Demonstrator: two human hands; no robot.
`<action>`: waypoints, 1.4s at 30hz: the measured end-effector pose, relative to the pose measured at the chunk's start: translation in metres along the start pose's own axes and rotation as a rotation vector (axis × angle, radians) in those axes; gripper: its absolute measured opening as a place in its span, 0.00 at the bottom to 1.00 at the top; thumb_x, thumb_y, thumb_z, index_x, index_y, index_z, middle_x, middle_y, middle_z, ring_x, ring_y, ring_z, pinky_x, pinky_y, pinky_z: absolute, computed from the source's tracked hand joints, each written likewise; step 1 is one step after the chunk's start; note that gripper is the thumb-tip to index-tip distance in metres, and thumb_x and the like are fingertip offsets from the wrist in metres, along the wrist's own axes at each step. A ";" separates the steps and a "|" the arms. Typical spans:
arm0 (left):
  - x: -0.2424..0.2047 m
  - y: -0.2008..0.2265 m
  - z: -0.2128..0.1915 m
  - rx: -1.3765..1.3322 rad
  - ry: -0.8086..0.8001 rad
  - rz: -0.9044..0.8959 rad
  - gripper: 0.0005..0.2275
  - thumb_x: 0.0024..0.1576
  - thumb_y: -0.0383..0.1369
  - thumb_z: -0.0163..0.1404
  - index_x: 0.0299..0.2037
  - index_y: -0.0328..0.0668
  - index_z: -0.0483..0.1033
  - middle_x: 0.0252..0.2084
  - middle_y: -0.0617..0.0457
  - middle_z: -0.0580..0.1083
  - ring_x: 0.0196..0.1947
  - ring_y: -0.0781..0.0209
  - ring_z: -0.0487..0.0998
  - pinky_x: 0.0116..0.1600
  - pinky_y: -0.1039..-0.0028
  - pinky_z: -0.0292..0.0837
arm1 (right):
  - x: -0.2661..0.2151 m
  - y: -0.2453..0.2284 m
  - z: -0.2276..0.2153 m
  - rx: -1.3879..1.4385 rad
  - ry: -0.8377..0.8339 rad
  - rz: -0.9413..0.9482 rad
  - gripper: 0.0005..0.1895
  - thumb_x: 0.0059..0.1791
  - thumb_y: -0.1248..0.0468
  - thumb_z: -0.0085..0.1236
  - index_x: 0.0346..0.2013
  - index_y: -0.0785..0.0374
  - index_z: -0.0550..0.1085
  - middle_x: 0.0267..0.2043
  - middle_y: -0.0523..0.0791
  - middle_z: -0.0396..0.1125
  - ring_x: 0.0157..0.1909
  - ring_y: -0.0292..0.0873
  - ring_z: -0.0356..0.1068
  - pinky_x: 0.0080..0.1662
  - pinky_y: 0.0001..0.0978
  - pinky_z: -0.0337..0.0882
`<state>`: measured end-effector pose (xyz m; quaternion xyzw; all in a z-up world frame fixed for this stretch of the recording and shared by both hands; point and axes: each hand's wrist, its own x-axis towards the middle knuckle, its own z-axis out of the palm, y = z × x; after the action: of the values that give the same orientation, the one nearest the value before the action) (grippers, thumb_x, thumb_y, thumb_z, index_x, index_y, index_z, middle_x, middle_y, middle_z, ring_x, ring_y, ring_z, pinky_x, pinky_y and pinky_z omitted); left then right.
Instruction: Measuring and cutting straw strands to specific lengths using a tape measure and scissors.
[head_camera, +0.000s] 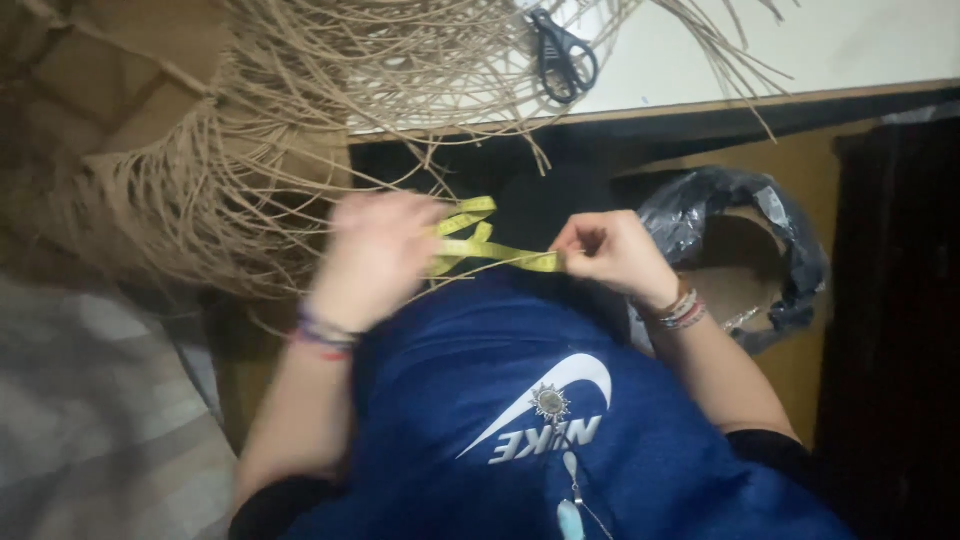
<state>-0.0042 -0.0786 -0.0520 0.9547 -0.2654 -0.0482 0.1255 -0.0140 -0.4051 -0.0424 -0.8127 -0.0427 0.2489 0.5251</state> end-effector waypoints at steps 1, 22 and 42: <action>0.008 0.019 0.005 0.004 0.003 -0.012 0.09 0.65 0.47 0.47 0.50 0.65 0.79 0.58 0.61 0.74 0.62 0.59 0.71 0.64 0.53 0.56 | 0.004 0.001 0.007 -0.001 -0.011 -0.008 0.05 0.40 0.71 0.61 0.29 0.62 0.81 0.17 0.43 0.70 0.22 0.36 0.69 0.30 0.27 0.71; 0.032 0.052 0.052 -0.228 -0.020 0.002 0.10 0.61 0.45 0.45 0.36 0.60 0.79 0.22 0.54 0.77 0.29 0.46 0.82 0.39 0.58 0.76 | 0.036 0.001 0.032 -0.317 0.071 -0.123 0.03 0.45 0.61 0.63 0.30 0.55 0.80 0.24 0.44 0.75 0.28 0.47 0.76 0.33 0.37 0.73; 0.041 0.039 -0.011 -0.594 0.159 -0.174 0.08 0.63 0.38 0.44 0.37 0.54 0.77 0.24 0.58 0.79 0.27 0.48 0.81 0.35 0.58 0.72 | 0.126 -0.023 -0.058 -1.182 0.418 -0.044 0.18 0.59 0.46 0.59 0.40 0.57 0.78 0.25 0.39 0.73 0.24 0.41 0.74 0.25 0.34 0.74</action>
<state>0.0134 -0.1300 -0.0318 0.8962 -0.1466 -0.0592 0.4145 0.1263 -0.4018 -0.0486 -0.9962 -0.0865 0.0083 -0.0108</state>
